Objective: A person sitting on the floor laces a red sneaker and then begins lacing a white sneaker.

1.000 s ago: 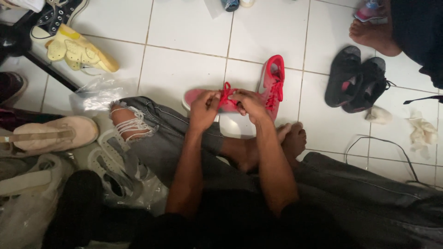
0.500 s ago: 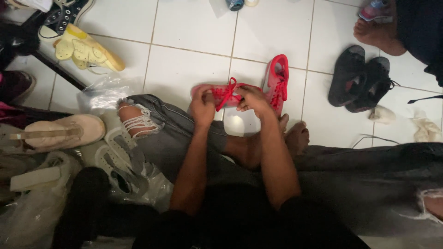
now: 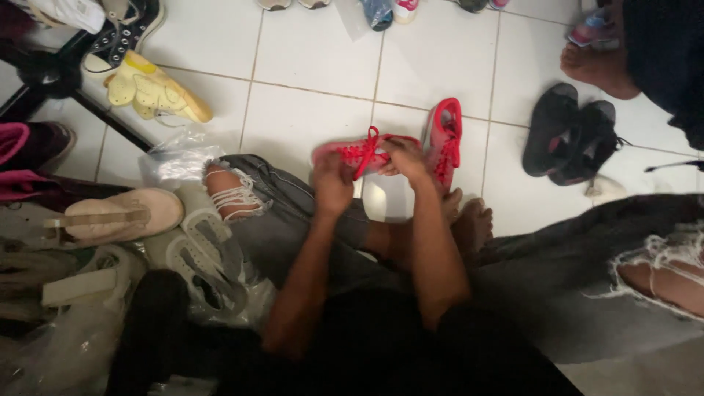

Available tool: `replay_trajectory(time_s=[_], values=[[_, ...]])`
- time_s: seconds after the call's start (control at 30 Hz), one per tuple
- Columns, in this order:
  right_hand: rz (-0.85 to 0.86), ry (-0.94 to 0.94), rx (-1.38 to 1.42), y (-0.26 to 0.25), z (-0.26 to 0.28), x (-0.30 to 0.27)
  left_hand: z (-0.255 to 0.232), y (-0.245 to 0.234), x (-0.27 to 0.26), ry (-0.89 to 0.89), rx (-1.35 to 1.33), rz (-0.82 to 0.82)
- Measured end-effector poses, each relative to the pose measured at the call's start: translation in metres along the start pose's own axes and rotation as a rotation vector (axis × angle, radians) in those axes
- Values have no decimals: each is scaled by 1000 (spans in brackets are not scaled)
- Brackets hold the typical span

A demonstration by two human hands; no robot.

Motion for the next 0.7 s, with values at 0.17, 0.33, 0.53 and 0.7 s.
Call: replay_trajectory(time_s=[0.17,0.33,0.53,0.7], values=[[-98,-137,-653,-3,22,-4,-18,-24,-2,-47,125,363],[-268,-48,-814,-14,19,13,-68,-115,-20,-182,-131,390],[-264,-139,-793,-30,59,-18,-62,-257,-48,-183,250,-95],[-340,-340,-463,-75,103,-63,-40,-270,-131,-442,770,63]])
Point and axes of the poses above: each hand's wrist, its own x-axis towards the middle knuckle, its own y-axis out of the palm, z = x × y, the point moved 3 cm from there along x, towards the middle knuckle, and after that the axes turned 2 degrees about x, right-handed, at the moved point
